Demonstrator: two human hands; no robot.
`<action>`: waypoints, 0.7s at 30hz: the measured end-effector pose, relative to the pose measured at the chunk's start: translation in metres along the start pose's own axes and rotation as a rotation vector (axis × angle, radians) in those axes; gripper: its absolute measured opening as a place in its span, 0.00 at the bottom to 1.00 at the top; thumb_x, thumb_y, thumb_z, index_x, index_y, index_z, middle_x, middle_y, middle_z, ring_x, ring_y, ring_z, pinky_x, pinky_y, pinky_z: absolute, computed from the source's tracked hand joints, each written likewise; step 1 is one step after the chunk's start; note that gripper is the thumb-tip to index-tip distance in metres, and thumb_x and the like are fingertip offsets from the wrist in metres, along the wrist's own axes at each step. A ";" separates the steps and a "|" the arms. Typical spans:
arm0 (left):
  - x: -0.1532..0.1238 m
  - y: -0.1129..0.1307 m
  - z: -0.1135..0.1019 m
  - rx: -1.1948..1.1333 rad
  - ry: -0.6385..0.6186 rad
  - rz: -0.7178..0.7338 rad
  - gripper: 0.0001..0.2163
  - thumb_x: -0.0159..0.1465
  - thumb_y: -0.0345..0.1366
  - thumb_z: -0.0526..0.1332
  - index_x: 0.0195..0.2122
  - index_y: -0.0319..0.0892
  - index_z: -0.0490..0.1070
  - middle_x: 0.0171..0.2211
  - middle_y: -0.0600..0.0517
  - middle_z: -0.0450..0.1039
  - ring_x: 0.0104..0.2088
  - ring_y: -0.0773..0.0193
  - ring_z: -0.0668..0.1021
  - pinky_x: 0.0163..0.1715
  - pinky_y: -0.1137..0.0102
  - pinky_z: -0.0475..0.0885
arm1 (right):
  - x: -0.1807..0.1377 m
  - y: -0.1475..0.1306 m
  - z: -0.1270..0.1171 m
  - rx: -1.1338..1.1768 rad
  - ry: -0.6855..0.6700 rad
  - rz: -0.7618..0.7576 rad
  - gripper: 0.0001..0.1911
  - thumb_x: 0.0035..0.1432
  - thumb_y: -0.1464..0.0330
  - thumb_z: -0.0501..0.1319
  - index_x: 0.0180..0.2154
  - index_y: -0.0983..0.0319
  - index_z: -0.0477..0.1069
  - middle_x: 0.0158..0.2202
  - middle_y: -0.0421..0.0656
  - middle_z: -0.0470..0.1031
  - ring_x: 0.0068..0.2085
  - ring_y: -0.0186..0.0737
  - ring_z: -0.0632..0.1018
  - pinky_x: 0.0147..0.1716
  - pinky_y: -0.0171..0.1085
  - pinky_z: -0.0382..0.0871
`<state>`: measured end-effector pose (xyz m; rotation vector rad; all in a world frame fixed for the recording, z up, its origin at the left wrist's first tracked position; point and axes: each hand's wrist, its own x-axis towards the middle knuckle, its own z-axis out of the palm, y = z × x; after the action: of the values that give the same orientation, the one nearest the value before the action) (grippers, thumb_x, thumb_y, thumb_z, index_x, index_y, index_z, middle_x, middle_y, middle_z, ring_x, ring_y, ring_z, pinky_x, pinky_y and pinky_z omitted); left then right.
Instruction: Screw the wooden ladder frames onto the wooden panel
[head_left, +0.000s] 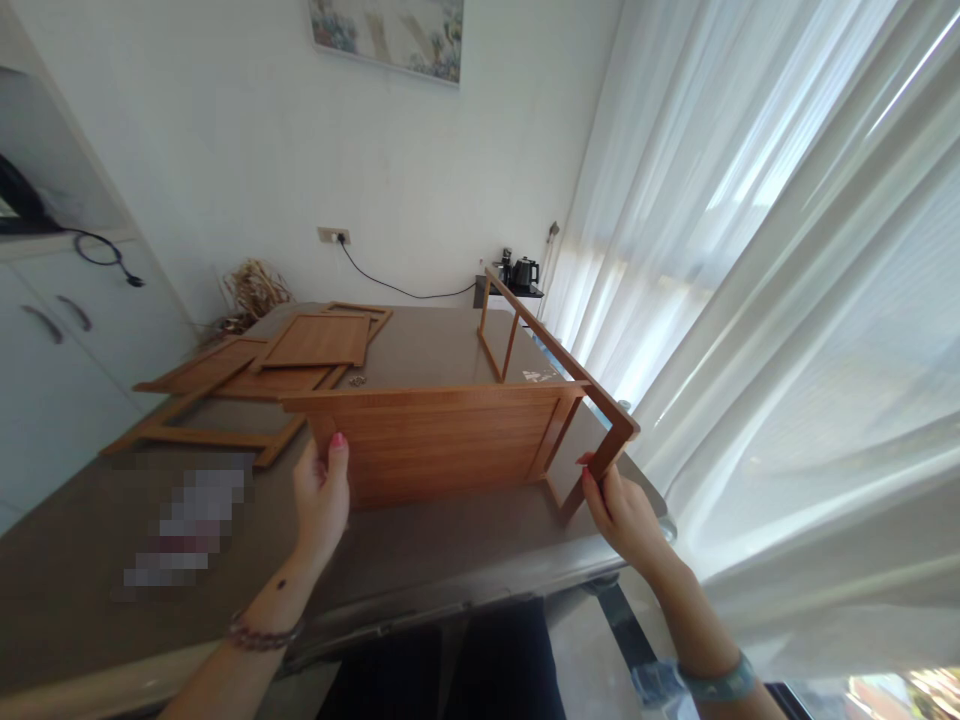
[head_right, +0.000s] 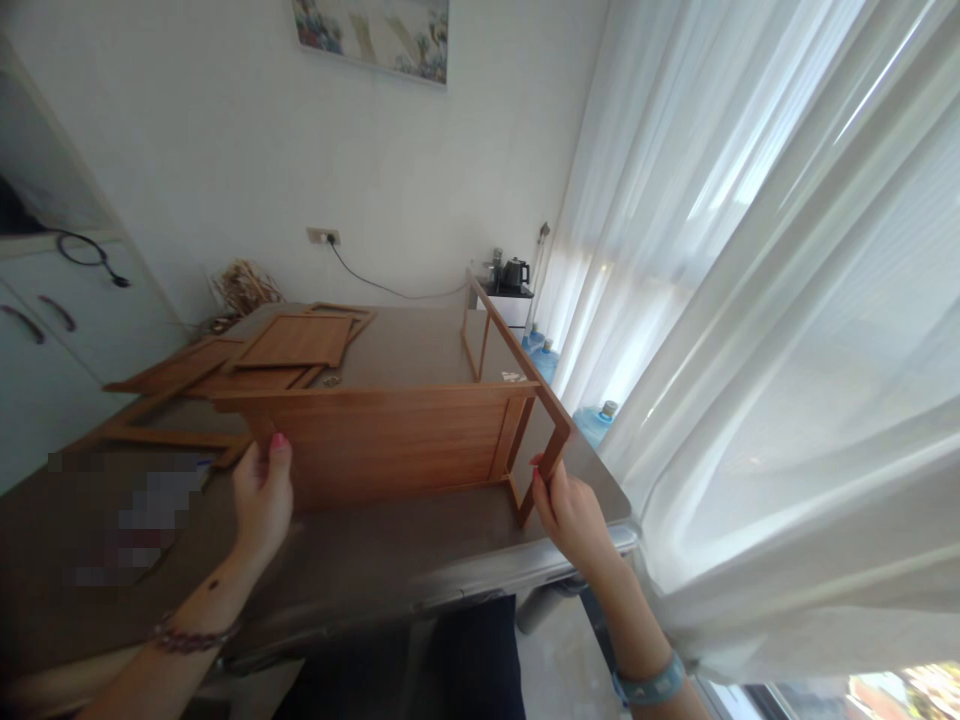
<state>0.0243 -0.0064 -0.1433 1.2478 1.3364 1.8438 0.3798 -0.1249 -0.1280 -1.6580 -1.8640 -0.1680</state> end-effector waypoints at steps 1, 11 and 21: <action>-0.002 0.001 0.000 0.005 0.007 0.002 0.32 0.54 0.65 0.59 0.40 0.39 0.75 0.38 0.47 0.78 0.42 0.58 0.78 0.45 0.65 0.74 | 0.000 0.001 0.000 0.004 0.001 -0.005 0.16 0.69 0.61 0.46 0.48 0.64 0.64 0.34 0.49 0.80 0.32 0.46 0.82 0.31 0.39 0.74; -0.019 0.004 -0.004 0.058 0.031 0.029 0.27 0.56 0.62 0.59 0.36 0.40 0.73 0.32 0.51 0.75 0.35 0.62 0.75 0.37 0.69 0.72 | 0.008 0.009 -0.005 0.035 -0.024 -0.042 0.15 0.69 0.63 0.46 0.47 0.64 0.64 0.31 0.46 0.78 0.28 0.43 0.80 0.29 0.39 0.72; -0.026 0.006 -0.001 0.100 0.075 0.062 0.25 0.57 0.62 0.58 0.32 0.41 0.70 0.28 0.54 0.70 0.32 0.64 0.71 0.35 0.69 0.69 | 0.011 0.013 -0.006 0.076 -0.053 -0.055 0.14 0.69 0.64 0.46 0.47 0.63 0.65 0.31 0.46 0.78 0.29 0.43 0.79 0.30 0.40 0.72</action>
<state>0.0347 -0.0306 -0.1469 1.2961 1.4608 1.9039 0.3940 -0.1160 -0.1212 -1.5752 -1.9326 -0.0760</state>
